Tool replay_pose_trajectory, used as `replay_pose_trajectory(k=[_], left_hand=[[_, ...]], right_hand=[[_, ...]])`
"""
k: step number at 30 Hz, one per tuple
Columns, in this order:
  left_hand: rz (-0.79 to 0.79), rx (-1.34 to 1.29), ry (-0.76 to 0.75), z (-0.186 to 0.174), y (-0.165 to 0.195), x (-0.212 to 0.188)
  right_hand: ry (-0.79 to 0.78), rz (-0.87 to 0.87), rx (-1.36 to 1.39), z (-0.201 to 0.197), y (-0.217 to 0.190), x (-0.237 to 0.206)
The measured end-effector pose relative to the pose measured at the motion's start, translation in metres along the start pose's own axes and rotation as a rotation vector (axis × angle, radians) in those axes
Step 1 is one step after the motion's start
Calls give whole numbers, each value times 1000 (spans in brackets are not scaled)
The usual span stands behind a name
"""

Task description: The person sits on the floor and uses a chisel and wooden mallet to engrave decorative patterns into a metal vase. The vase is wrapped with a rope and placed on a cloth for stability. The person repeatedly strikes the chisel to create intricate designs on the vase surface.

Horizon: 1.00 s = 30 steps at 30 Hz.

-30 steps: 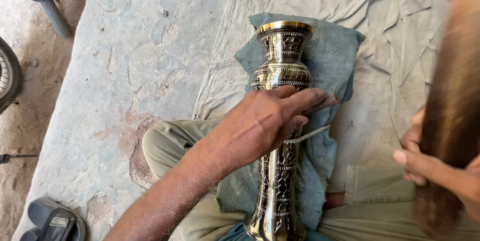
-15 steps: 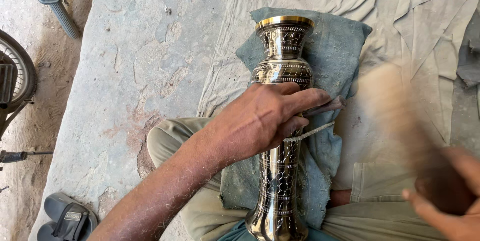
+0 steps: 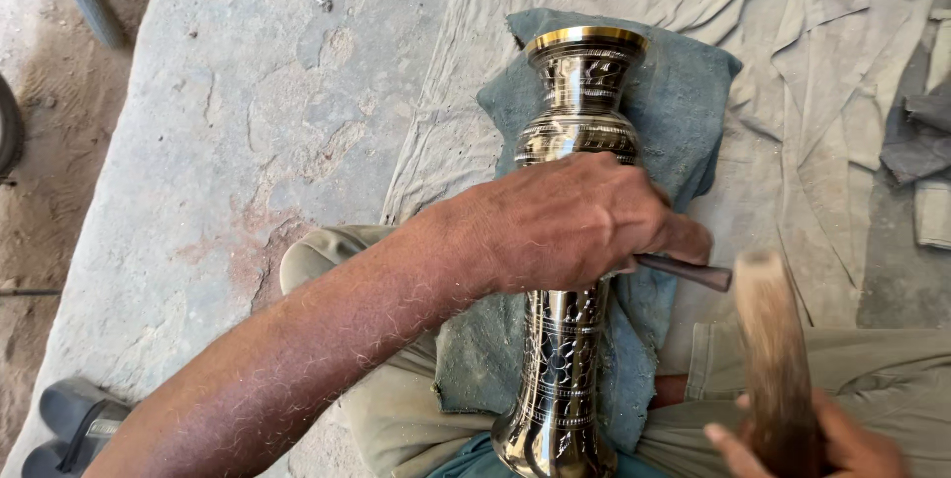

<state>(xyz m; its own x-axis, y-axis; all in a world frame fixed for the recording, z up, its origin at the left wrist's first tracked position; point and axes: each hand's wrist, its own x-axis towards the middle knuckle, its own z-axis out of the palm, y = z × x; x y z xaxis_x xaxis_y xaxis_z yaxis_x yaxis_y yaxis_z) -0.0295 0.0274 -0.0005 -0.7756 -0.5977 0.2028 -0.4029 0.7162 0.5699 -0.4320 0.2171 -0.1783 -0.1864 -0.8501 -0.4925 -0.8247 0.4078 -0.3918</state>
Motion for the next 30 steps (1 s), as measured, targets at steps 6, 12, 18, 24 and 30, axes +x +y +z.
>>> replay_pose_trajectory(k=[6,12,18,24,30], left_hand=[[65,-337,346,-23,6,-54],[-490,-765,674,61,33,-138],[-580,-1573,1254,178,81,-137],[-477,-1510,1230,168,81,-132],[-455,-692,1041,160,117,-109]], right_hand=[[-164,-41,-36,5,16,-14],[-226,-77,-51,5,-9,-7],[-384,-380,196,41,-93,-33],[-580,-227,532,49,-91,-17],[-777,-473,966,98,-62,20]])
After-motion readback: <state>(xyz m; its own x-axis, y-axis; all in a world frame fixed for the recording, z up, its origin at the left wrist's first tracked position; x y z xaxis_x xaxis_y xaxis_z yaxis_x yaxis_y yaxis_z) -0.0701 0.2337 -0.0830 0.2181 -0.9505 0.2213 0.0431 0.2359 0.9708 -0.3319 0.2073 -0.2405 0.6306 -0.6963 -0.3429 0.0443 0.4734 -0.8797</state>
